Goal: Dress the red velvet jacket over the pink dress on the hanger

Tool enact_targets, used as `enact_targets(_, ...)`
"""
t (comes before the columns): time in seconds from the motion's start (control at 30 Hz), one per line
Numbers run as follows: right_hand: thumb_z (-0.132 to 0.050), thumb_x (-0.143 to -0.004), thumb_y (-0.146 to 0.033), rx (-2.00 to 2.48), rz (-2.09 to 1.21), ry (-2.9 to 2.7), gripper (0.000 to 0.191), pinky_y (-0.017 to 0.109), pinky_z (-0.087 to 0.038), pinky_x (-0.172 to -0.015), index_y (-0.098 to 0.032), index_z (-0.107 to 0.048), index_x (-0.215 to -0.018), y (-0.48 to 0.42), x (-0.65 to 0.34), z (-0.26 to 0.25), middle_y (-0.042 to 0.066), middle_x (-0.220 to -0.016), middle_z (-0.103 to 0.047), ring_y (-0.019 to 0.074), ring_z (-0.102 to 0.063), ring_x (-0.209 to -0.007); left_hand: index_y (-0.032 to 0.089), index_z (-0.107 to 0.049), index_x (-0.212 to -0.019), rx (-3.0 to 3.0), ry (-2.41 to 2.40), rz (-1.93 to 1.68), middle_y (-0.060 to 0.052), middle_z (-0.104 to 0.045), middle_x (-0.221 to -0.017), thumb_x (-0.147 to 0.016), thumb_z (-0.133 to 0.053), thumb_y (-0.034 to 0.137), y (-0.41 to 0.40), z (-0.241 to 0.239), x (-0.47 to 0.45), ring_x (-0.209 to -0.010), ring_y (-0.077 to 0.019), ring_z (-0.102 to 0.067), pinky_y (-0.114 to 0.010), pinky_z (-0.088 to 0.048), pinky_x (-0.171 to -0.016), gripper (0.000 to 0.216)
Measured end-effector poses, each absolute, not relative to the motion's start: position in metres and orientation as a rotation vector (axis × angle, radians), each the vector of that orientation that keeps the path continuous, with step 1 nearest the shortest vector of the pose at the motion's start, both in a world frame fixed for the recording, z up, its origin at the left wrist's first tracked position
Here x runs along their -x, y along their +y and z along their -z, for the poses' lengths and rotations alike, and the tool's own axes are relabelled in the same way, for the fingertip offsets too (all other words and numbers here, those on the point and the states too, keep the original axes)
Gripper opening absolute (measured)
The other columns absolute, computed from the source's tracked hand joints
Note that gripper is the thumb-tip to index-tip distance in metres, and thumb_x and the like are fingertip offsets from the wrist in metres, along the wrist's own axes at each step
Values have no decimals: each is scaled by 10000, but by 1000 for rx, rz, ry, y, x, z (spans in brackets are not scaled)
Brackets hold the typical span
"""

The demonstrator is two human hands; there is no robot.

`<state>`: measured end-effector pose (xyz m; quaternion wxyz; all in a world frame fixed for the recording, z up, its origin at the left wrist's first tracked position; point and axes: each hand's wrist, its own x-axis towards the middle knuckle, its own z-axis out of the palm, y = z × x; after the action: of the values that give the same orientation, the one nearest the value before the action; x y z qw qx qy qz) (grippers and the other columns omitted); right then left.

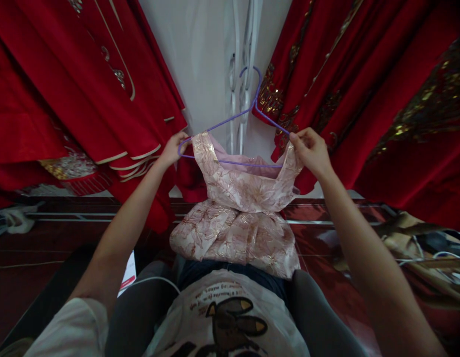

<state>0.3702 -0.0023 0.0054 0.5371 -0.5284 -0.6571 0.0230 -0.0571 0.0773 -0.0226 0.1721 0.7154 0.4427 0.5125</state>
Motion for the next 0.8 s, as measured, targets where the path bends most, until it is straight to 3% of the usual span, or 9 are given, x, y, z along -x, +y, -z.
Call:
enact_targets(0.2,-526,-853,-612,1299,13,-1566,371,396,-476,-745,-245,-568,-820,-23,-363,-15,40,-737,-587,209,-575,-719,184,-527,-707,-2033,1578,-1735,0,-540,-675,-776,-641,343,56,-33,58,-783,-179,-564,-318,-461,-848,207)
enact_targets(0.47,-473,-900,-530,1357,100,-1564,283,467,-450,-877,-267,-579,-910,-57,-332,-25,63,-797,-604,277,-614,-890,199,-527,-865,-2057,1363,-1773,-31,-596,-878,-859,-583,468,39,-59,-13,-1028,-235,-599,-342,-479,-855,274)
enact_targets(0.67,-461,-892,-588,1378,81,-1591,342,410,-472,-791,-265,-571,-880,-66,-332,-28,73,-780,-613,270,-621,-849,224,-512,-1125,-2134,1243,-1511,13,-557,-885,-963,-317,534,8,-80,-73,-960,-227,-669,-317,-499,-719,400)
enact_targets(0.8,-456,-896,-588,1396,-55,-1655,396,389,-486,-744,-239,-556,-739,-42,-347,-40,61,-688,-596,247,-616,-775,200,-535,-1079,-2068,1087,-1334,20,-557,-794,-925,-462,524,-22,-73,-67,-815,-178,-674,-259,-492,-654,365)
